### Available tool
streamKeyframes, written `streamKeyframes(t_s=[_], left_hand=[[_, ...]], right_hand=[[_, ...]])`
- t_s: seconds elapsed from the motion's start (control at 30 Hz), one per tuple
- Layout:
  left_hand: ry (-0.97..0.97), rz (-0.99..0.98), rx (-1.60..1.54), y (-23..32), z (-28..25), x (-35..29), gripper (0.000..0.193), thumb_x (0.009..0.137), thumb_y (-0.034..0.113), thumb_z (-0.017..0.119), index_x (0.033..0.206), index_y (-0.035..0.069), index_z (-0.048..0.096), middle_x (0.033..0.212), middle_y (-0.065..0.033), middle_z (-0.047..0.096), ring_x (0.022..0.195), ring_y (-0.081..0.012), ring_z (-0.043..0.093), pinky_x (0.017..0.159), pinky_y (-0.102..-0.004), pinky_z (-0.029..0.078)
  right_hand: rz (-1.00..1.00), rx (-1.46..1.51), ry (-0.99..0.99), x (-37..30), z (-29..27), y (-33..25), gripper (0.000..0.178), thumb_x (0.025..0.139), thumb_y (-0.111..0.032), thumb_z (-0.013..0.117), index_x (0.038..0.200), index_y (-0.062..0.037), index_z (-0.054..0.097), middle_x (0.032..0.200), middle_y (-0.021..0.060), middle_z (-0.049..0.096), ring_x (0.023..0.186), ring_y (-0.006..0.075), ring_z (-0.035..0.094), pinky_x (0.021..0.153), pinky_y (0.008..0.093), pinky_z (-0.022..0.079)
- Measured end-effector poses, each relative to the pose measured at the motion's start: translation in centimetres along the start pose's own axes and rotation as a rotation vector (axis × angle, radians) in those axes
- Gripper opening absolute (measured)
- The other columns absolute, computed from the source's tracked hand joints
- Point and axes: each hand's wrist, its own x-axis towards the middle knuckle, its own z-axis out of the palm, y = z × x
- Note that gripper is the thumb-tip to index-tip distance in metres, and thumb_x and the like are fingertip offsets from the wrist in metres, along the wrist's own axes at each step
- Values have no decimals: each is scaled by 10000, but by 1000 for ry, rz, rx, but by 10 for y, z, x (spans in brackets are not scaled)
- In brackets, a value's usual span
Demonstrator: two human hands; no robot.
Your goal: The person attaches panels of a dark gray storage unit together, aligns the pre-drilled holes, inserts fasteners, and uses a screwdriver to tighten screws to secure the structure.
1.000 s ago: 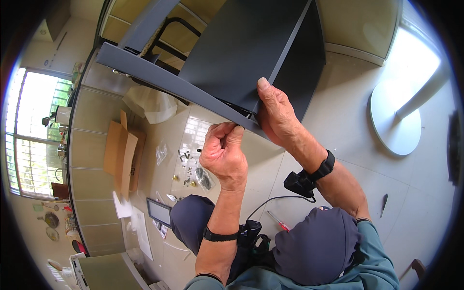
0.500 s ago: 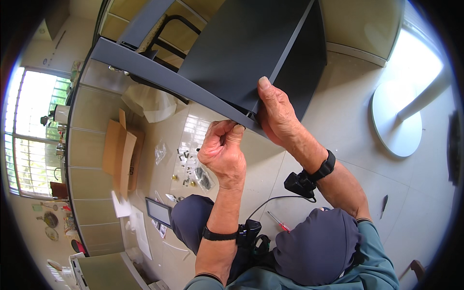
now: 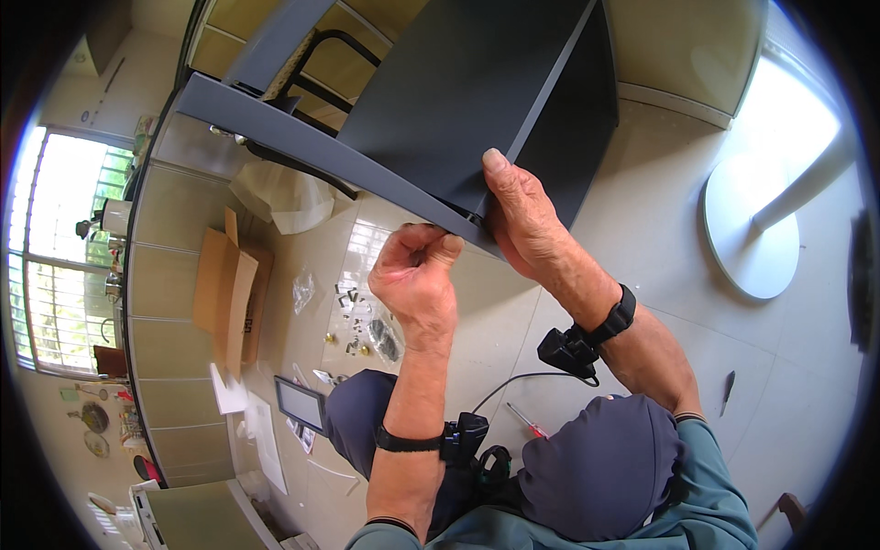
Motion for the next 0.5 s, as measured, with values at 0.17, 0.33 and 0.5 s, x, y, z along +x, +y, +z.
streamKeyframes(t_s=[0.17, 0.33, 0.5], left_hand=[[-1, -54, -43, 2, -2, 5, 252, 670, -85, 799, 832, -9, 622, 836, -48, 665, 760, -110, 612, 751, -234, 503], [-102, -136, -81, 0, -9, 12, 253, 667, -77, 802, 824, 4, 621, 815, -33, 669, 751, -104, 615, 745, -233, 503], [-154, -168, -31, 5, -2, 14, 228, 679, -69, 795, 807, 20, 629, 794, -33, 677, 728, -94, 602, 746, -224, 494]], right_hand=[[22, -34, 10, -3, 3, -4, 560, 903, -558, 562, 1025, -13, 592, 940, 56, 614, 885, 109, 558, 826, 285, 478], [4, -97, -11, 0, -6, 2, 573, 896, -587, 552, 1006, -26, 585, 931, 30, 589, 868, 92, 523, 797, 273, 455], [-13, -108, 22, -1, -5, -1, 549, 902, -583, 545, 976, -40, 582, 897, 15, 582, 835, 83, 514, 755, 258, 449]])
